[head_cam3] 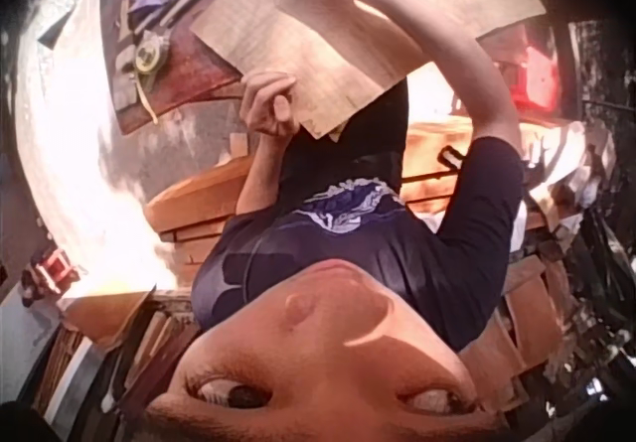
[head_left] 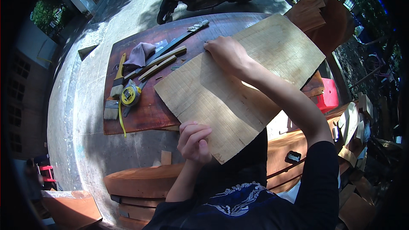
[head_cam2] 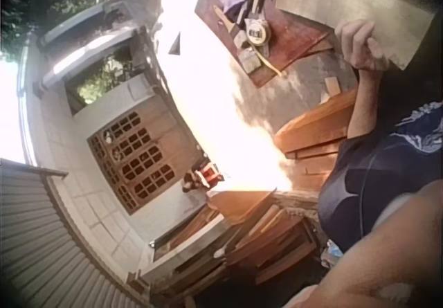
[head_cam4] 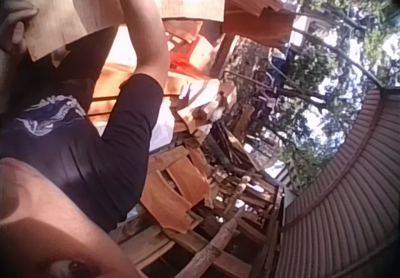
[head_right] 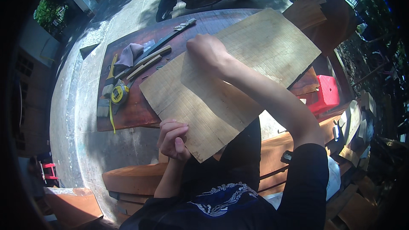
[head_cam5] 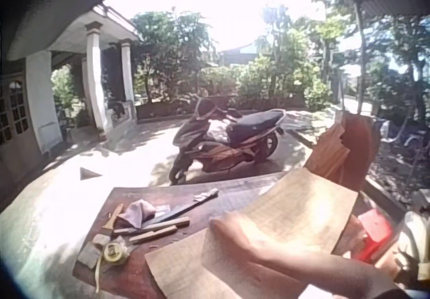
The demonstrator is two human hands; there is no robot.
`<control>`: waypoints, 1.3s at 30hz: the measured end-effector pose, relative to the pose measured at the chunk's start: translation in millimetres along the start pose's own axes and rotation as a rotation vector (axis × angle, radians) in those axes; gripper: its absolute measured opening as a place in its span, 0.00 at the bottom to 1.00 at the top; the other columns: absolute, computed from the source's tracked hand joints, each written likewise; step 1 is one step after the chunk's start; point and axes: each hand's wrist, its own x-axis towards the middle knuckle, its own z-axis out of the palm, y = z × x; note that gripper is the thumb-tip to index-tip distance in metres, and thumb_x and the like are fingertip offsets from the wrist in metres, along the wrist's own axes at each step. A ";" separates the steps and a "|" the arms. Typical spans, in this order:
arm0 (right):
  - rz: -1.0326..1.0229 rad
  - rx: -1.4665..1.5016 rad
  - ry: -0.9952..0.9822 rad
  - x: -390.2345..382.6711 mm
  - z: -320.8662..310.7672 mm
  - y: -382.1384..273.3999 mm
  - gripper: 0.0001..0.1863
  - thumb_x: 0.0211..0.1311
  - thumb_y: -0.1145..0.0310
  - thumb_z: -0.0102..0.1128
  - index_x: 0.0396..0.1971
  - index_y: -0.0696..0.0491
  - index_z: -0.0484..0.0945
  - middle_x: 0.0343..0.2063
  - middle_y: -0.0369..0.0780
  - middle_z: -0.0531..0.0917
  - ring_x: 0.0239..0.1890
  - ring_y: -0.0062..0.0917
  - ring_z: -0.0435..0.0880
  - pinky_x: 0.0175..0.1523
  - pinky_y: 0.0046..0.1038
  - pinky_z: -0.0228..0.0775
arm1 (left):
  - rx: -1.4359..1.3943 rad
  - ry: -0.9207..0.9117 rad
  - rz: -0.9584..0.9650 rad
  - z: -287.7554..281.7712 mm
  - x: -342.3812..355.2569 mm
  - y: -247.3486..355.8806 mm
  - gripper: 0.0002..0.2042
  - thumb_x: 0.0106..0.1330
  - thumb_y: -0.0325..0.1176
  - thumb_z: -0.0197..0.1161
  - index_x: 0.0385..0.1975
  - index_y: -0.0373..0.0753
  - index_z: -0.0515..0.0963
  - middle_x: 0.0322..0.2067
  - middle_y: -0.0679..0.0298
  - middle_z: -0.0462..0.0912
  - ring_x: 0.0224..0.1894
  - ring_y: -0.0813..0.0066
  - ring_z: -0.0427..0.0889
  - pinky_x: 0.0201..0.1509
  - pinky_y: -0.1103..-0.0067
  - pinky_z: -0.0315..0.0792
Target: The person scrapes a wooden board with a saw blade, brushes it with a paintbrush, wipes it down with a cloth, and sands the board using sandpaper.
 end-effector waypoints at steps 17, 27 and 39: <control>-0.451 -0.152 0.357 -35.7 55.7 -49.7 0.16 0.70 0.74 0.58 0.53 0.58 0.86 0.61 0.44 0.88 0.54 0.37 0.93 0.57 0.33 0.87 | 0.075 -0.011 0.130 -1.2 -19.4 11.4 0.08 0.64 0.31 0.58 0.30 0.37 0.83 0.38 0.55 0.89 0.41 0.62 0.86 0.59 0.58 0.78; -0.468 -0.039 0.360 -103.0 42.2 -33.6 0.18 0.70 0.74 0.61 0.58 0.56 0.84 0.62 0.41 0.87 0.58 0.33 0.91 0.58 0.34 0.89 | 0.141 0.047 0.030 2.3 -14.0 -5.2 0.27 0.61 0.35 0.55 0.62 0.33 0.70 0.64 0.40 0.77 0.74 0.39 0.73 0.83 0.43 0.52; -0.278 -0.137 0.458 -185.4 52.7 -55.3 0.22 0.68 0.73 0.64 0.60 0.60 0.82 0.63 0.45 0.86 0.69 0.38 0.84 0.63 0.31 0.86 | 0.486 -0.257 -0.189 -16.2 -1.7 5.2 0.42 0.65 0.40 0.52 0.80 0.25 0.56 0.80 0.38 0.59 0.86 0.38 0.50 0.87 0.40 0.32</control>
